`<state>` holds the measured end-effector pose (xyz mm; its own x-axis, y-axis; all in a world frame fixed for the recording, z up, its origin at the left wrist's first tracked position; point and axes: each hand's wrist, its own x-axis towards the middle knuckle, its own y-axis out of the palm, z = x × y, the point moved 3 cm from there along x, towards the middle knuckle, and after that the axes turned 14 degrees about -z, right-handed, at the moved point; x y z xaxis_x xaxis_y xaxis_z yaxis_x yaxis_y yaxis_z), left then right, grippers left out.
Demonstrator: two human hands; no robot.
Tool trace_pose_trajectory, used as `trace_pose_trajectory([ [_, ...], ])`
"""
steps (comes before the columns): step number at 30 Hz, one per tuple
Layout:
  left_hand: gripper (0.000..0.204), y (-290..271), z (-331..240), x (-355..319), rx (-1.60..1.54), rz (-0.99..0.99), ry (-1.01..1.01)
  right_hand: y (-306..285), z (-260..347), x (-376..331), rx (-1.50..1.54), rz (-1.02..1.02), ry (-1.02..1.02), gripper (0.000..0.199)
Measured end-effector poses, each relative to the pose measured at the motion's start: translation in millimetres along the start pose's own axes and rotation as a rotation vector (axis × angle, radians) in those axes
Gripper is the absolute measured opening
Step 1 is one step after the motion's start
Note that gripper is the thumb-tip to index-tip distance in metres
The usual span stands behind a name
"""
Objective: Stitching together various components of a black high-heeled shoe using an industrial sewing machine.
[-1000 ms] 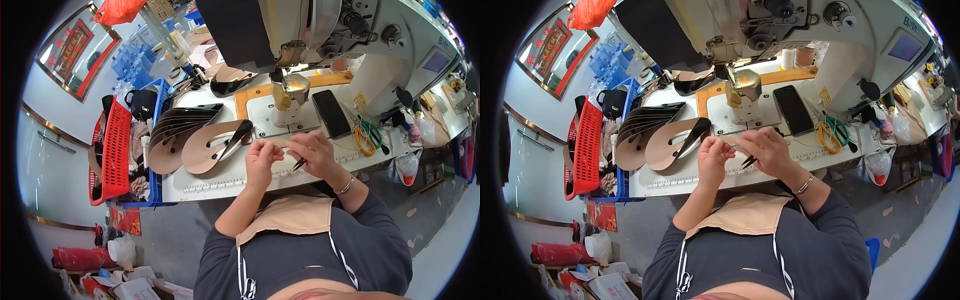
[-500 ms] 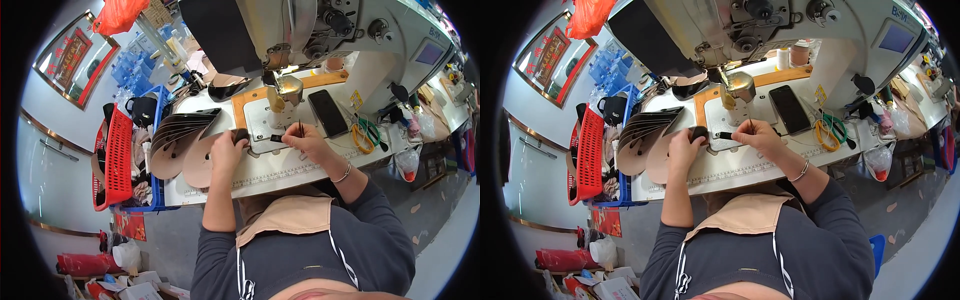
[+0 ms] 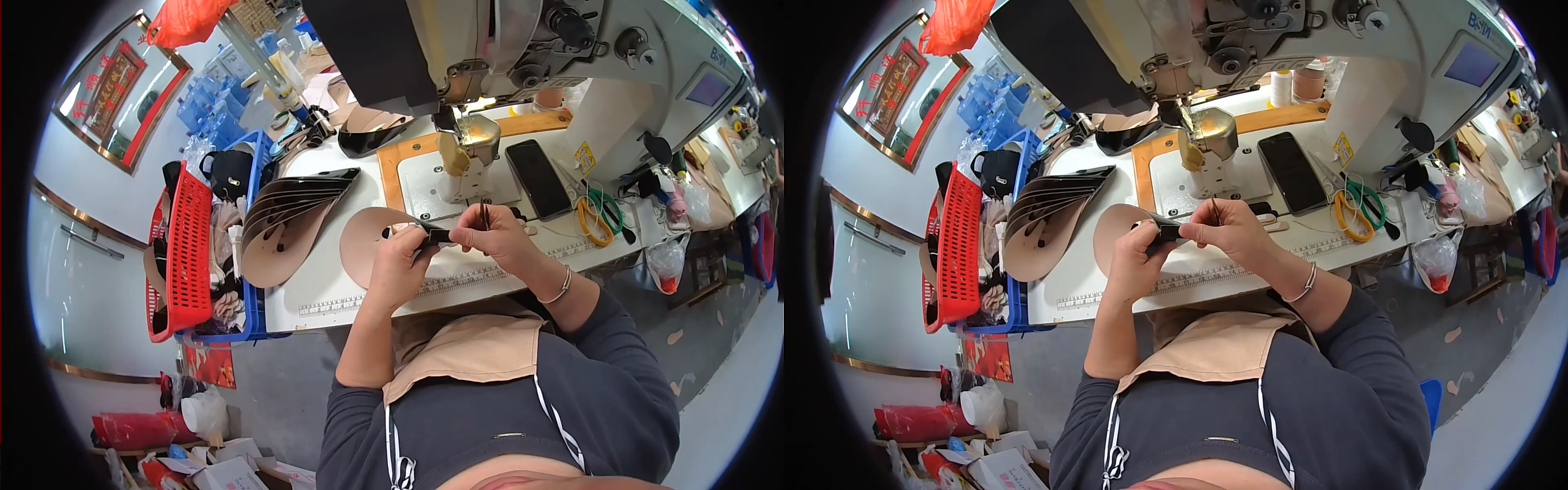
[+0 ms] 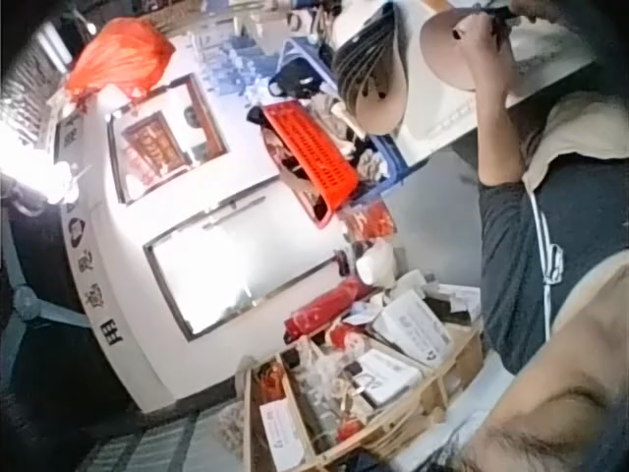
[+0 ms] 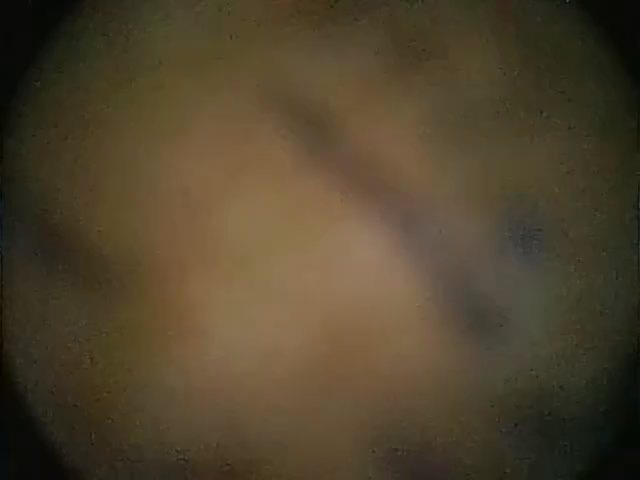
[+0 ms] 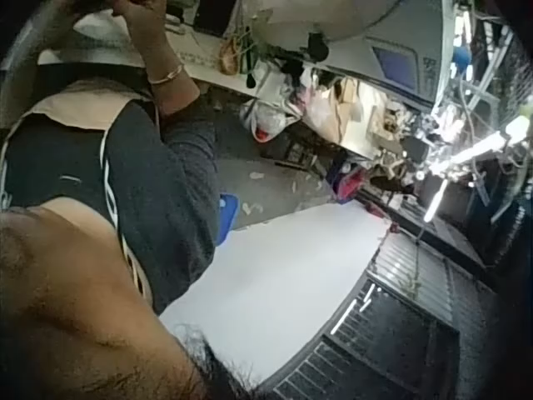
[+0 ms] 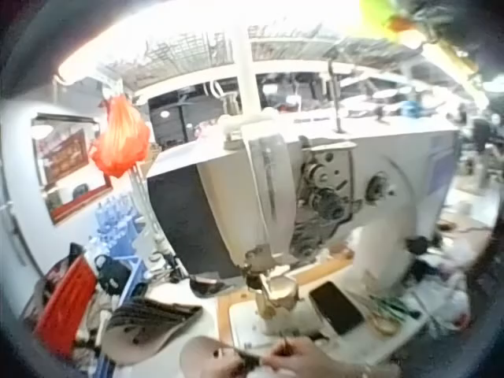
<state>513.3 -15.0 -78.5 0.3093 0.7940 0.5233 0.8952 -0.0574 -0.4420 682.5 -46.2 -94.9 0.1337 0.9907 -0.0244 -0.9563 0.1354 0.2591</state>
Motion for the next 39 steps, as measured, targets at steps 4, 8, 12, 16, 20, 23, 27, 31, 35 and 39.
trace_pose_trajectory([
  [4, 0.011, 1, 0, 1, 0.005, 0.047, 0.015, -2, -3, 1, -0.018, 0.007, 0.006, 0.015],
  [8, 0.012, 0, -1, -2, 0.020, 0.070, 0.013, -2, -2, 1, -0.028, 0.007, 0.012, 0.015],
  [12, 0.014, 0, 1, -2, 0.034, 0.083, 0.018, -2, -7, 2, -0.039, 0.005, -0.004, 0.016],
  [16, 0.019, 0, 4, -3, 0.016, 0.077, 0.103, -3, -10, 1, -0.057, -0.001, -0.025, 0.016],
  [20, 0.025, 5, 6, -2, -0.060, 0.009, 0.088, -3, -14, 0, -0.138, -0.012, -0.068, 0.014],
  [23, 0.019, 7, 12, -6, -0.196, -0.024, 0.019, -3, -16, -1, -0.228, 0.000, -0.151, 0.012],
  [27, 0.010, 5, 23, -14, -0.303, -0.256, -0.021, 1, 6, -8, -0.112, -0.169, -0.369, 0.036],
  [31, 0.025, 17, 23, -25, -0.808, -0.493, -0.102, -7, 1, 4, -0.056, -0.043, -0.326, 0.048],
  [35, 0.044, 51, 14, -35, -1.190, -0.375, -0.297, 10, 3, 4, 0.305, 0.151, 0.028, 0.035],
  [39, 0.040, 44, -5, -19, -1.377, -0.289, -0.525, -1, 14, 22, 0.126, 0.169, -0.032, 0.023],
])
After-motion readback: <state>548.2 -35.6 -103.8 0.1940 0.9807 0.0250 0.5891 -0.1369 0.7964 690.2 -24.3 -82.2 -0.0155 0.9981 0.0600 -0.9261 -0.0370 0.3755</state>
